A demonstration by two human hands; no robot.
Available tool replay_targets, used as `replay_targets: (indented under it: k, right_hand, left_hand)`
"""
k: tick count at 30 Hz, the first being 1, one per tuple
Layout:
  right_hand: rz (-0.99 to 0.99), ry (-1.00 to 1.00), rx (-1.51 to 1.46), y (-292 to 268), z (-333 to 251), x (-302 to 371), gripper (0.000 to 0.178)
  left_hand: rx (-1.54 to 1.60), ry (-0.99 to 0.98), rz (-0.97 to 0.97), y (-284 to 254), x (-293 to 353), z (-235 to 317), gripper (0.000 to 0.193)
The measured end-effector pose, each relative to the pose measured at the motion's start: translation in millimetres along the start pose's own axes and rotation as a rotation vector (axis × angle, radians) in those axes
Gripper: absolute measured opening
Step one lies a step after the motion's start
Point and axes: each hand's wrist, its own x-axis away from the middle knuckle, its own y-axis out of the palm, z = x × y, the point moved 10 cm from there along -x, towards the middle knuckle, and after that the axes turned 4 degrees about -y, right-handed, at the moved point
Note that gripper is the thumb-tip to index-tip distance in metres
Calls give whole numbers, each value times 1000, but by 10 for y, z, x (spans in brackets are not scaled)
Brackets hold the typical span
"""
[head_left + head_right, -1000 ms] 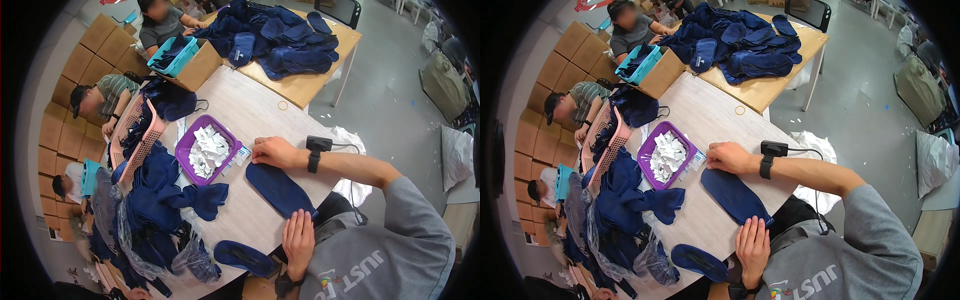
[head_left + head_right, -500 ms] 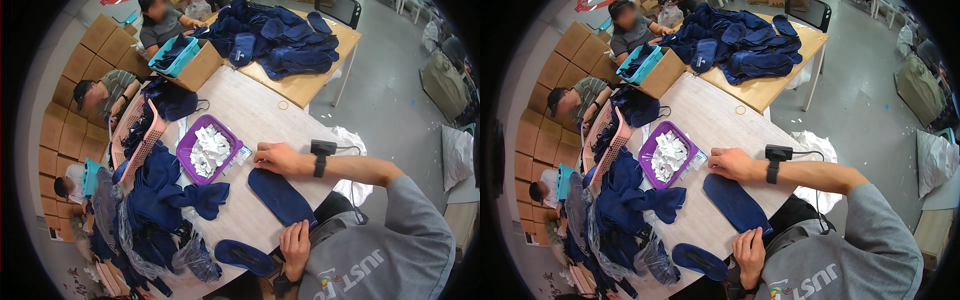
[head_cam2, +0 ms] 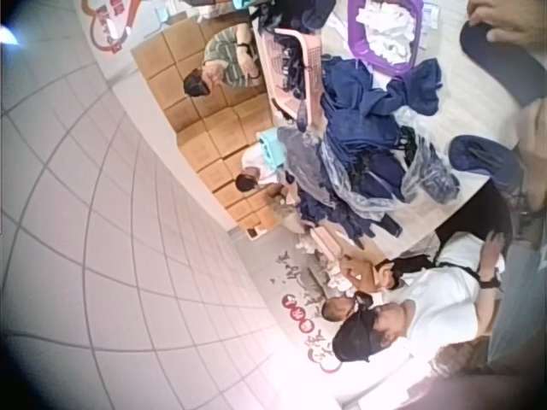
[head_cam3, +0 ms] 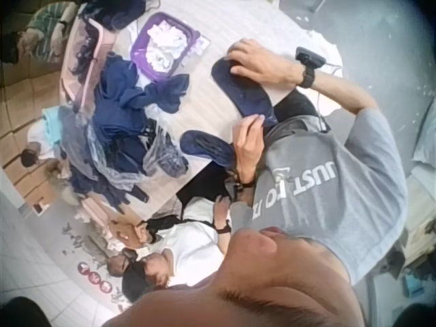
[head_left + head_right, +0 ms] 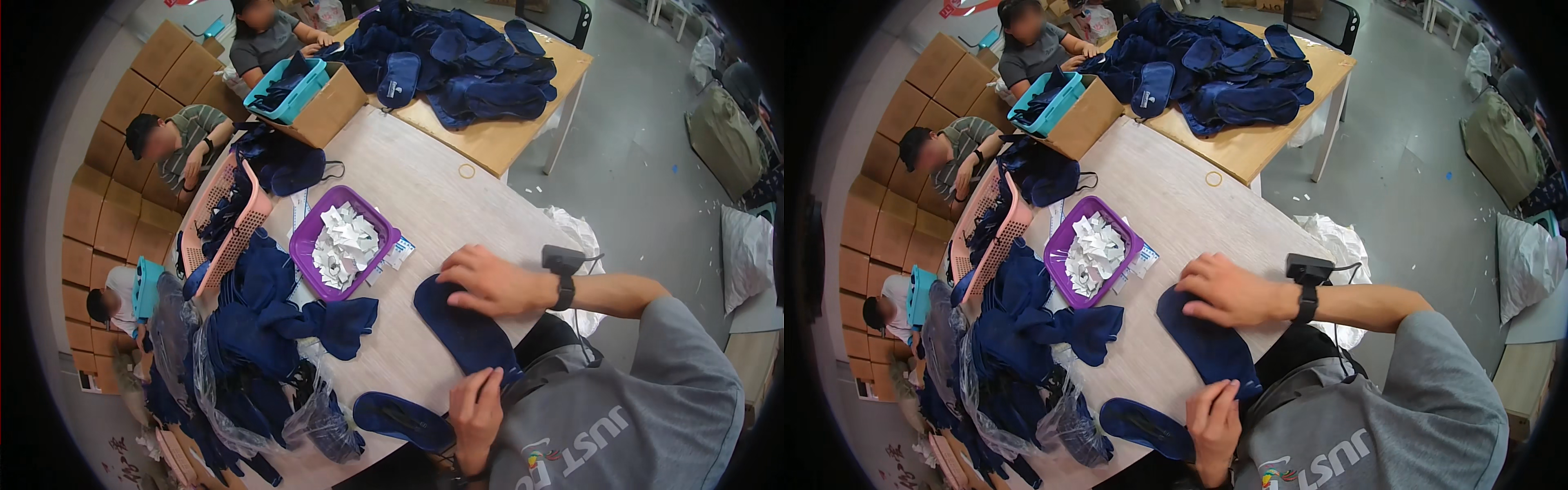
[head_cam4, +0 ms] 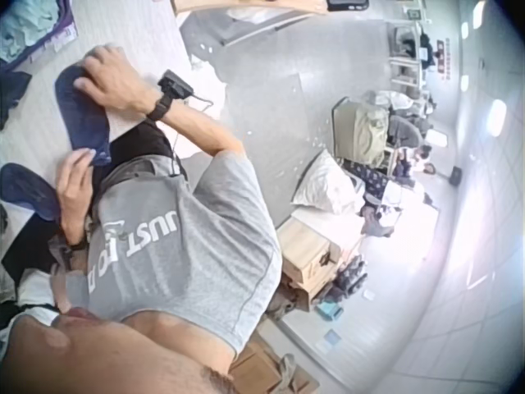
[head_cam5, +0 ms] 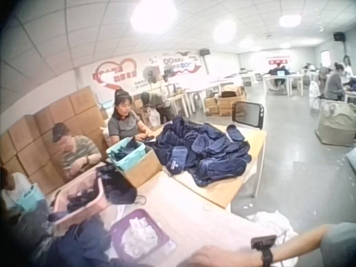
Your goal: The worker is assembling fabric shoe components by folding, aligning, and applying size labels.
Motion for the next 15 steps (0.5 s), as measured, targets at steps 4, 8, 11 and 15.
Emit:
replay_targets:
  k: [4,8,11,15]
  right_hand:
    - [134,258,41,-330,436,437,34]
    - [218,338,114,-446,509,750,27]
    - [224,320,181,-447,397,763,25]
    - [212,333,227,-473,389,741,26]
  left_hand:
    - [182,-194,-42,-175,-481,-270,53]
    - [365,-347,-34,-183,-1028,-733,51]
    - [305,-347,-150,-44,-1227,-949,45]
    - [280,-371,-154,59,-1350,-1046,41]
